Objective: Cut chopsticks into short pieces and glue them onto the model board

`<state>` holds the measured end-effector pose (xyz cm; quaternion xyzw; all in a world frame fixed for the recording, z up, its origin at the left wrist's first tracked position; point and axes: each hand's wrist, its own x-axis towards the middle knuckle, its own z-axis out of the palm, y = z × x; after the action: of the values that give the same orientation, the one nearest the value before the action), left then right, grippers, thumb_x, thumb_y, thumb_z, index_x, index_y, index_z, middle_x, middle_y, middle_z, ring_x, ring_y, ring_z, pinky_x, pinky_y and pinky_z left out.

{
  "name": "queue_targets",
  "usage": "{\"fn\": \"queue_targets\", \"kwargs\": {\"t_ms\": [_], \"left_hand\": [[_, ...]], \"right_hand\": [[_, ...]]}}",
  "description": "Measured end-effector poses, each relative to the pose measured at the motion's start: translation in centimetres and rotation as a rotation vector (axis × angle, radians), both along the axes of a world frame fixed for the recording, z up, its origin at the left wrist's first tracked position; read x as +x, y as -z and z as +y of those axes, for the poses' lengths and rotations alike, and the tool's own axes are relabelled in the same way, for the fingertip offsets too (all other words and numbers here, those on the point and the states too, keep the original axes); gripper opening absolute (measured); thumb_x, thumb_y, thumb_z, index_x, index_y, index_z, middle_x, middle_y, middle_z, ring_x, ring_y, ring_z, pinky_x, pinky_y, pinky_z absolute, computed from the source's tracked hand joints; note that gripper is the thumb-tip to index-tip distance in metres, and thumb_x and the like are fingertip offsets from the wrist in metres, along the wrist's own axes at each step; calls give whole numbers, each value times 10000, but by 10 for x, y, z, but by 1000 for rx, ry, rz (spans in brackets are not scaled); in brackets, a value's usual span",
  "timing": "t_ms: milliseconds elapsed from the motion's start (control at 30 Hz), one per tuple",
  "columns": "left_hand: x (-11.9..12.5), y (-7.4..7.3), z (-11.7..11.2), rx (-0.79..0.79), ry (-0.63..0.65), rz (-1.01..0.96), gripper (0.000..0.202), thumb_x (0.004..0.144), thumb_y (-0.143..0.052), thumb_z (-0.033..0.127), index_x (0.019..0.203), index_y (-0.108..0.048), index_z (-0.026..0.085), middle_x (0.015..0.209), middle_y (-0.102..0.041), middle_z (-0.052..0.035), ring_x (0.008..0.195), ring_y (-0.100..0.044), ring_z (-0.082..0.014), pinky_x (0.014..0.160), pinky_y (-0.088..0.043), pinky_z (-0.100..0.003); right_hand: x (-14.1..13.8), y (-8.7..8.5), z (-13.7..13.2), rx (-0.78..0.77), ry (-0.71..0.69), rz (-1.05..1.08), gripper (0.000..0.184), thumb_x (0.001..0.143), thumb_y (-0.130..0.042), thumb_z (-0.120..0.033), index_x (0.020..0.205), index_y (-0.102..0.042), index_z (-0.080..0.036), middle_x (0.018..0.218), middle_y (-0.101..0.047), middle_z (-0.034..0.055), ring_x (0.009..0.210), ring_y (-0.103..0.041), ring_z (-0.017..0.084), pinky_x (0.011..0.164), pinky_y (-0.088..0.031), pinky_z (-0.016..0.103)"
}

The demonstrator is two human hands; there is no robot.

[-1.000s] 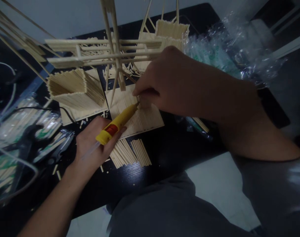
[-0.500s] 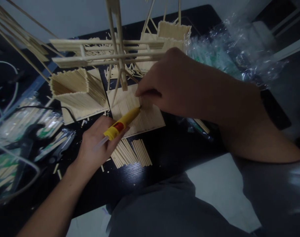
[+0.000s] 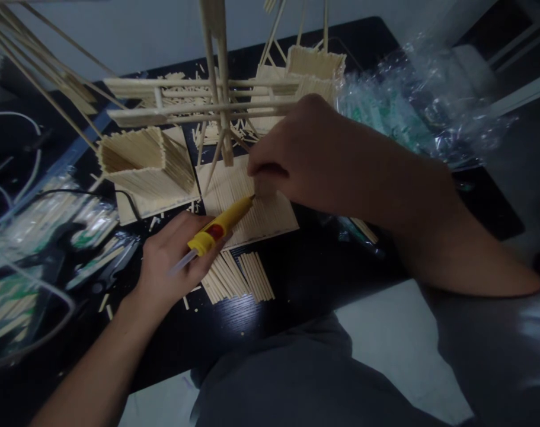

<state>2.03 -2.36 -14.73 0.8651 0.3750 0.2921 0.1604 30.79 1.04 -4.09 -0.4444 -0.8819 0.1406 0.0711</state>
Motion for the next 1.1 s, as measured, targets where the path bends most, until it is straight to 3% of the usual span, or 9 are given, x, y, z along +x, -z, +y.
{"fn": "queue_targets", "kwargs": {"t_ms": [200, 333, 533, 733, 933, 1100], "left_hand": [[1, 0, 1, 11, -20, 90, 136, 1073, -703, 362, 978, -686, 266, 889, -769, -43, 798, -765, -221, 684, -600, -334], [3, 0, 2, 30, -6, 76, 193, 1082, -698, 342, 920, -635, 257, 815, -703, -21, 743, -717, -200, 653, -559, -323], [6, -1, 2, 7, 12, 71, 217, 1082, -705, 361, 907, -626, 260, 810, -665, -14, 744, -673, -199, 601, -471, -320], [7, 2, 3, 10, 7, 117, 258, 1094, -690, 373, 883, -623, 241, 823, -652, -21, 781, -667, -193, 593, -421, -315], [4, 7, 2, 24, 1, 160, 236, 1109, -687, 387, 947, -644, 221, 851, -615, -11, 745, -615, -175, 589, -390, -310], [3, 6, 2, 40, -5, 181, 202, 1113, -672, 378, 985, -656, 222, 902, -661, -29, 798, -667, -191, 608, -435, -309]], "right_hand": [[-4, -4, -2, 83, 42, -57, 348, 1123, -532, -172, 900, -790, -242, 726, -731, 7, 750, -673, 220, 825, -484, 370], [-5, -3, -3, 96, 24, -59, 350, 1113, -528, -113, 852, -744, -204, 709, -694, 11, 672, -604, 190, 746, -428, 358], [-5, -2, -4, 119, 14, -83, 371, 1102, -491, -56, 887, -756, -202, 720, -691, 9, 688, -612, 199, 795, -439, 373], [-6, -5, -3, 99, 18, -114, 356, 1098, -466, -31, 1052, -790, -173, 707, -686, 0, 666, -610, 205, 782, -433, 374], [-8, -7, -2, 94, 18, -139, 375, 1103, -461, -15, 917, -744, -176, 716, -679, -1, 680, -598, 172, 794, -441, 355], [-8, -6, -3, 121, 8, -148, 336, 1147, -480, -67, 988, -764, -151, 753, -703, -11, 688, -606, 153, 820, -430, 354]]}}
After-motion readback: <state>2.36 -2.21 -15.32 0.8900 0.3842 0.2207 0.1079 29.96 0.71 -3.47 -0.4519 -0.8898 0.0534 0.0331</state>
